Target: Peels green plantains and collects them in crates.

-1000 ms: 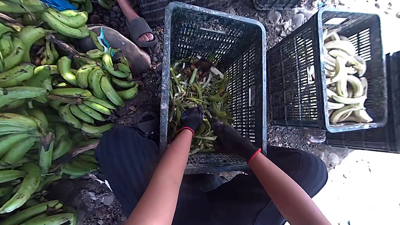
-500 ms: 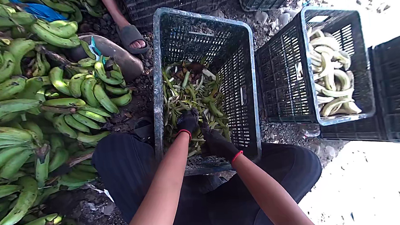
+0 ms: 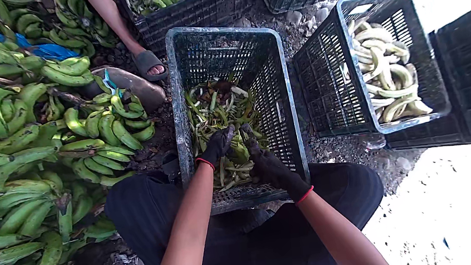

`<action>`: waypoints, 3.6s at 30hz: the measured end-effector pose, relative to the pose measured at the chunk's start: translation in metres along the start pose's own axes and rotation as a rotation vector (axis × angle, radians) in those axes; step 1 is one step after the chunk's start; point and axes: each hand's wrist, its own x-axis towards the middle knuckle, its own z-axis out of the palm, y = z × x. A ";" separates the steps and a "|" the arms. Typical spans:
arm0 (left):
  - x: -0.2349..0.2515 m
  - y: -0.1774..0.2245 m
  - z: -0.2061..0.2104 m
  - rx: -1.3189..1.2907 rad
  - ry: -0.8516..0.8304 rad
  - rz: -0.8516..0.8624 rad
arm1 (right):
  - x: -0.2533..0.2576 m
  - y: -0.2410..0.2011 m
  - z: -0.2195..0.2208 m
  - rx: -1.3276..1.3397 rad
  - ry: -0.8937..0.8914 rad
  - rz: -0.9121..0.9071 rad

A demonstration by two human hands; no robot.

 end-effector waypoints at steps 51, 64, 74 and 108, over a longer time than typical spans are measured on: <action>-0.016 -0.010 0.039 0.016 0.291 -0.214 | 0.000 0.013 0.031 -0.320 0.017 0.028; -0.003 -0.029 0.043 -0.493 0.321 -0.337 | 0.022 0.021 0.035 -0.067 -0.045 -0.014; -0.008 -0.026 0.033 -0.934 0.212 -0.447 | 0.035 0.017 0.043 -0.033 -0.077 0.087; -0.015 0.009 -0.028 0.834 -0.098 -0.030 | -0.008 -0.088 -0.109 0.023 0.067 -0.421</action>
